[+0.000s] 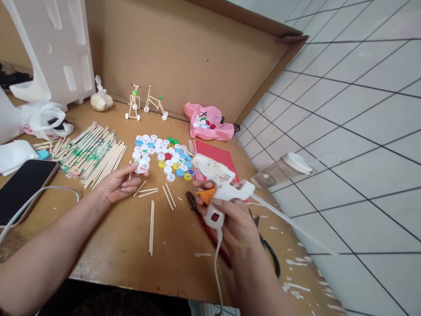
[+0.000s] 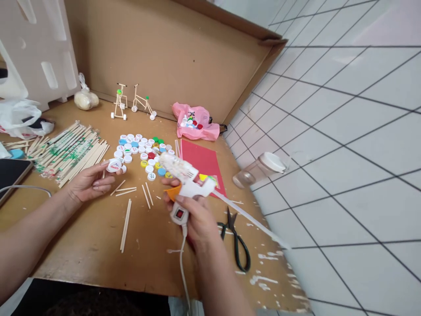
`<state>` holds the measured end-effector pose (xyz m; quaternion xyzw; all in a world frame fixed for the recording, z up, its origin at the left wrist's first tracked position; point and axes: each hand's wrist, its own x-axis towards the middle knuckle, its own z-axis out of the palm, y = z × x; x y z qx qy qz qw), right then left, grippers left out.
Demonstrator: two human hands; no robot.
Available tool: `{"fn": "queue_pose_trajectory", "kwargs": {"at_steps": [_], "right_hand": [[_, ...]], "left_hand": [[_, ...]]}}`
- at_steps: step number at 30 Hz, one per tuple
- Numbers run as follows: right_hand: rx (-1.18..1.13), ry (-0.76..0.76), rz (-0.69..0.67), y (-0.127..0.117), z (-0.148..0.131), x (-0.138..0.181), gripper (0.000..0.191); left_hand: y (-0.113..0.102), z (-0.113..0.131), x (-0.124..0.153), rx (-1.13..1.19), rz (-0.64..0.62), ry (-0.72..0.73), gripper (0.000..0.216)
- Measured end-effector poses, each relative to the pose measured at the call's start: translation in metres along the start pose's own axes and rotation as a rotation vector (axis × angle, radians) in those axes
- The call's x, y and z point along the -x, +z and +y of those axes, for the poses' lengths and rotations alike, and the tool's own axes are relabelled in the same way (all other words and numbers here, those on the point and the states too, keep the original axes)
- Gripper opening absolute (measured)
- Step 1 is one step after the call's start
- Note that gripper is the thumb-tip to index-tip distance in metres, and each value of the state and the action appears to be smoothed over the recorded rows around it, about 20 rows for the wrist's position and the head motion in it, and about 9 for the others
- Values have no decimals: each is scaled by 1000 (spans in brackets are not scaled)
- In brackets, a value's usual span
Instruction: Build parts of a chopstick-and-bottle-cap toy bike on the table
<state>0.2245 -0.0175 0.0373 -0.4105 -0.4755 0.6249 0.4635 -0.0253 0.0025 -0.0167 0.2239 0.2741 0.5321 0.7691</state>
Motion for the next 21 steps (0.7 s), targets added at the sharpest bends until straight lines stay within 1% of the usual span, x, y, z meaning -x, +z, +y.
{"fn": "queue_pose_trajectory", "kwargs": {"at_steps": [3, 7, 10, 13, 18, 21], "right_hand": [[45, -28, -54, 10, 22, -9, 30], [250, -97, -128, 7, 42, -8, 30], [375, -146, -163, 4, 45, -3, 33], [434, -196, -169, 6, 45, 1, 35], [524, -225, -206, 12, 44, 8, 26], [576, -245, -226, 13, 44, 9, 23]], "left_hand": [[0, 1, -1, 22, -2, 3, 12], [1, -1, -1, 53, 8, 1, 11], [3, -3, -1, 73, 37, -15, 10], [4, -4, -1, 91, 38, -30, 8], [2, -7, -1, 120, 10, -34, 7], [1, -8, -1, 118, 6, -41, 11]]}}
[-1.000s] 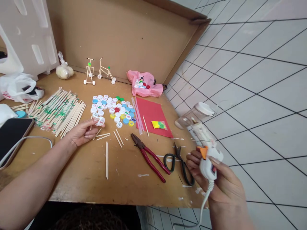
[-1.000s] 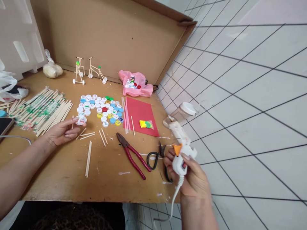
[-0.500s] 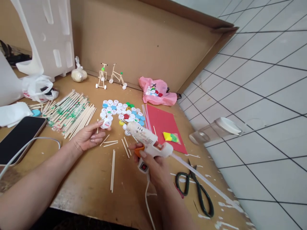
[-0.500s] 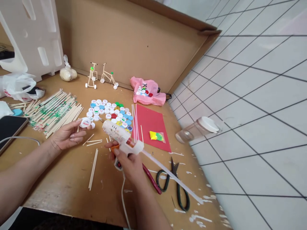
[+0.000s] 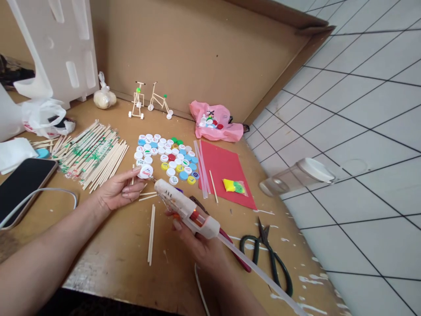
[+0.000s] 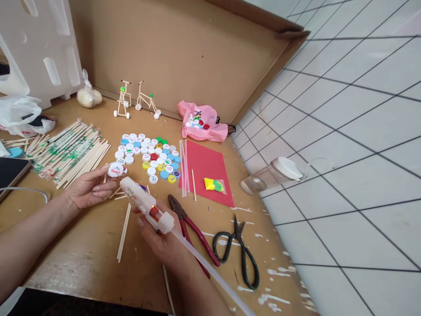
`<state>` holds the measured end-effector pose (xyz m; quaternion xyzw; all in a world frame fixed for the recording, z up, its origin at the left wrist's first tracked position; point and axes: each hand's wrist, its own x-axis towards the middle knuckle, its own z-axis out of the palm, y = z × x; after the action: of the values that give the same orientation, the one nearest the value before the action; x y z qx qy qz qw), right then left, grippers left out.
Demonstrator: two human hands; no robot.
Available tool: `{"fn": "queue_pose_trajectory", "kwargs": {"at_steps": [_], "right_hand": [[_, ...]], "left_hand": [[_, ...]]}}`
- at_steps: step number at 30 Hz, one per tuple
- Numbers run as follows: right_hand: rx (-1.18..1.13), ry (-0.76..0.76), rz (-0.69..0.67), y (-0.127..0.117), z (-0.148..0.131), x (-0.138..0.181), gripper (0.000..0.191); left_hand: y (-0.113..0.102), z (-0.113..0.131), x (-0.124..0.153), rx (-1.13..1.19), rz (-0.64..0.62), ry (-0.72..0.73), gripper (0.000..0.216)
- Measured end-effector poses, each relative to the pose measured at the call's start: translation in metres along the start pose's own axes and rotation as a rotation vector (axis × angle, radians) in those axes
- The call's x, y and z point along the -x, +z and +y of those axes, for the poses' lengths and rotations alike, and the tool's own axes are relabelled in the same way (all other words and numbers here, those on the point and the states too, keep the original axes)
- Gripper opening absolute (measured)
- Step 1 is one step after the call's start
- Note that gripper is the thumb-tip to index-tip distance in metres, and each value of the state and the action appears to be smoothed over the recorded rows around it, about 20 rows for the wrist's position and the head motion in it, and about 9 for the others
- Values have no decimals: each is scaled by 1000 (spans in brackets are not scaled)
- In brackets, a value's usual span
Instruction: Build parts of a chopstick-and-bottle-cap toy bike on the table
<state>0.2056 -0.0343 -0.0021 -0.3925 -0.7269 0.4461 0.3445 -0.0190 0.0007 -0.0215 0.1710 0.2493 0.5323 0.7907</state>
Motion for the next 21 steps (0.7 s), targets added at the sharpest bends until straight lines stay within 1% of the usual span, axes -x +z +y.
{"fn": "queue_pose_trajectory", "kwargs": {"at_steps": [3, 5, 6, 8, 10, 11, 13, 15, 16, 18, 21], "right_hand": [[1, 1, 5, 1, 4, -1, 23], [-19, 26, 42, 1, 7, -2, 23], [-37, 42, 72, 1, 8, -3, 24], [-90, 69, 147, 2, 8, -5, 25], [-138, 101, 196, 2, 6, -6, 25], [-152, 117, 207, 2, 5, -7, 25], [-158, 154, 203, 3, 3, -8, 24], [-171, 152, 217, 4, 4, -9, 25], [-180, 138, 233, 5, 5, -9, 27], [-187, 116, 248, 7, 10, -10, 30], [-186, 107, 236, 8, 16, -11, 30]], "left_hand": [[1, 0, 0, -64, -3, 14, 20], [2, 0, -2, -195, 29, 44, 24], [2, 0, -3, -295, 73, 72, 25], [2, -2, -7, -543, 226, 163, 25], [1, -4, -10, -798, 435, 311, 24], [0, -5, -12, -944, 511, 355, 24], [-1, -5, -13, -1278, 599, 371, 21], [-1, -5, -14, -1543, 628, 345, 21], [-1, -4, -14, -1633, 634, 330, 22], [1, -4, -14, -1744, 643, 299, 25], [1, -5, -15, -1846, 629, 279, 28]]}}
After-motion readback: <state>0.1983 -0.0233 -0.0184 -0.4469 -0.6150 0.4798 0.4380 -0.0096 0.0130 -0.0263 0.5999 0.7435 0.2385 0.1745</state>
